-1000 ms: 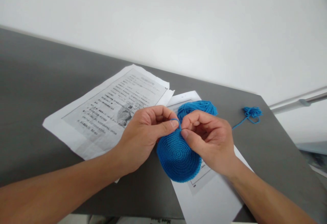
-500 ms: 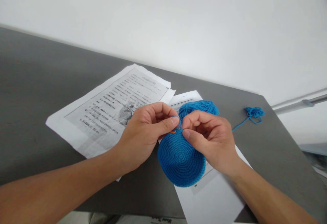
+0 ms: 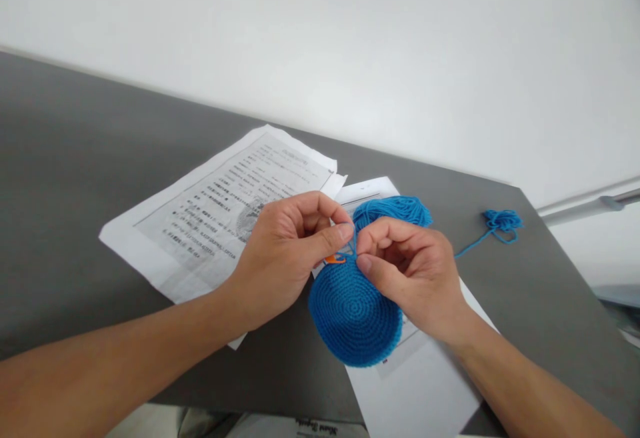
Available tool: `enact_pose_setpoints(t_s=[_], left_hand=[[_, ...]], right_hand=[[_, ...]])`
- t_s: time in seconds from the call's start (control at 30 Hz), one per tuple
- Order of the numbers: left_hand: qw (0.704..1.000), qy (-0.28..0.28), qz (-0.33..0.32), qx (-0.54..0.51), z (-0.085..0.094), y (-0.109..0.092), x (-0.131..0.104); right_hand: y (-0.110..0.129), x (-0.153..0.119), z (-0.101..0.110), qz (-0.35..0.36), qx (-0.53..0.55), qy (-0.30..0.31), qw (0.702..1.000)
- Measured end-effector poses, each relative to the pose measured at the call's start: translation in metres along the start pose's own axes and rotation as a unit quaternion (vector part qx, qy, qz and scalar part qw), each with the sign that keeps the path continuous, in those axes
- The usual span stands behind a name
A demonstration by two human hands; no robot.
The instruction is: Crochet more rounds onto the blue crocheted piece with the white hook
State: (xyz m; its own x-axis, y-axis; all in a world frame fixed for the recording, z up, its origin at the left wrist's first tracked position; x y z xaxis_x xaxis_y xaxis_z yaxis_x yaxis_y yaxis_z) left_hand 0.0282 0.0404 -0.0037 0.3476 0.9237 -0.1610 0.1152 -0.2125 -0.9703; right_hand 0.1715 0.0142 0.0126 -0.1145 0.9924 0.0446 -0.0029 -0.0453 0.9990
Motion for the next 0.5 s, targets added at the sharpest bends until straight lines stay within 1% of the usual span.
enact_pose_setpoints(t_s=[0.13,0.2,0.37,0.5], left_hand=[[0.999,-0.008,-0.024,0.039,0.0018,-0.0032,-0.0007],[0.999,-0.006,-0.031,0.042,0.0031,-0.0041,-0.0006],[0.999,0.009,-0.023,-0.032,0.0069,-0.0062,0.0016],[0.998,0.013,-0.026,-0.059,0.0077,-0.0096,0.0016]], right_hand=[[-0.0001,-0.0006,-0.0007,0.001,0.0,0.003,1.0],[-0.0012,-0.0015,-0.0009,-0.004,-0.001,0.004,1.0],[-0.0032,-0.0037,-0.0016,-0.012,-0.009,0.005,1.0],[-0.0024,-0.0038,-0.0016,-0.006,-0.012,0.0,1.0]])
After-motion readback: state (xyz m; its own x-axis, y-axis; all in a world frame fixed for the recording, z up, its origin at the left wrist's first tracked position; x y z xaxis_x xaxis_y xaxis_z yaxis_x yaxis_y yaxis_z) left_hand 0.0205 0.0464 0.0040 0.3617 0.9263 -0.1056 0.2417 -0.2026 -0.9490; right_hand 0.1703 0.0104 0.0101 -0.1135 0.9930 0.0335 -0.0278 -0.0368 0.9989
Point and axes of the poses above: each hand's wrist, its own x-axis towards the middle knuckle, its own z-axis out of the back of the hand, y = z × x, the point moved 5 cm from there along x, towards the middle knuckle, and after that the axes turned 6 degrees about x, right-handed, at the moved point
